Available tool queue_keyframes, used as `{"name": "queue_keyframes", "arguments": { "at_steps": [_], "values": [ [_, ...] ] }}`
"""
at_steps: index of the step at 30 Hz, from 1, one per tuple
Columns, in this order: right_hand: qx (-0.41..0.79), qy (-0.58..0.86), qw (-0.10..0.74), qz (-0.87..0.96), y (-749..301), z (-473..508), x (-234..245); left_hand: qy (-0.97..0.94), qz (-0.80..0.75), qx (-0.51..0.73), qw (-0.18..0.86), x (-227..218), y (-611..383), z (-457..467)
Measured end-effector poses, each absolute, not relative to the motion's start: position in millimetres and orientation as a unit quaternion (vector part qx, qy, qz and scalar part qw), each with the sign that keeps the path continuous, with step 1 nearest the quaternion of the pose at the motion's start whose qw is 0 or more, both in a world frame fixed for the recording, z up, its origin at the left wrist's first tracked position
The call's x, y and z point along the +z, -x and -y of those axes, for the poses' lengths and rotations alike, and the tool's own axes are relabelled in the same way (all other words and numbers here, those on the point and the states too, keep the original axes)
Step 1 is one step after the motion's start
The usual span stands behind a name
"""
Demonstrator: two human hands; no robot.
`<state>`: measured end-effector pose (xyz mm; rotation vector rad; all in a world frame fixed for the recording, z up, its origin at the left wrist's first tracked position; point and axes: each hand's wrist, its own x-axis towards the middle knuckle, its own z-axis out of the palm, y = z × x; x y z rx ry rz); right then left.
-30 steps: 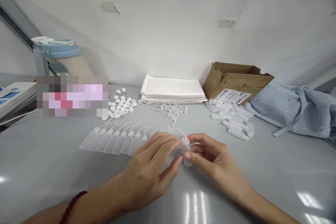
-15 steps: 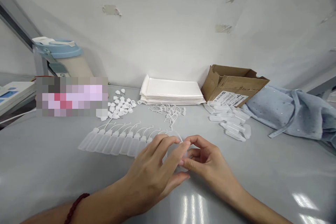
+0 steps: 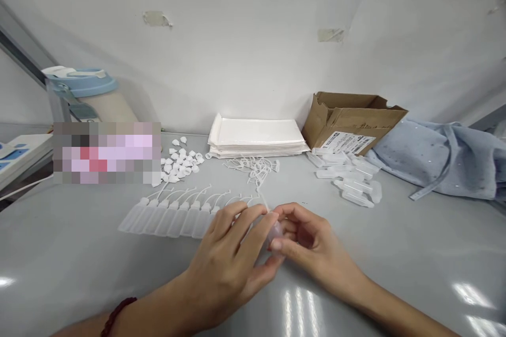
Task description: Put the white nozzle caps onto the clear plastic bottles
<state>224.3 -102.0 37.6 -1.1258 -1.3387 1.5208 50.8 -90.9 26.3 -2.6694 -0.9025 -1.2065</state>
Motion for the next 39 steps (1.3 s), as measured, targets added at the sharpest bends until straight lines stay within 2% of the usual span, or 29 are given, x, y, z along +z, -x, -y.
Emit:
{"name": "queue_keyframes", "arguments": {
  "at_steps": [5,10,16,29,33,39],
  "values": [
    [0.637,0.363,0.438,0.52,-228,104,44,0.853,0.296,-0.429,-0.026,31,-49,89],
    [0.592,0.439,0.442,0.51,-228,103,39,0.843,0.333,-0.417,-0.065,26,-47,84],
    [0.531,0.523,0.409,0.527,-225,104,29,0.861,0.325,-0.387,-0.059,23,-42,81],
    [0.516,0.534,0.364,0.562,-219,102,24,0.888,0.305,-0.344,-0.003,18,-45,79],
    [0.445,0.557,0.334,0.617,-223,100,27,0.899,0.31,-0.309,-0.023,17,-42,75],
    [0.301,0.621,0.402,0.602,-250,85,37,0.938,0.292,-0.182,-0.044,20,-33,69]
  ]
}}
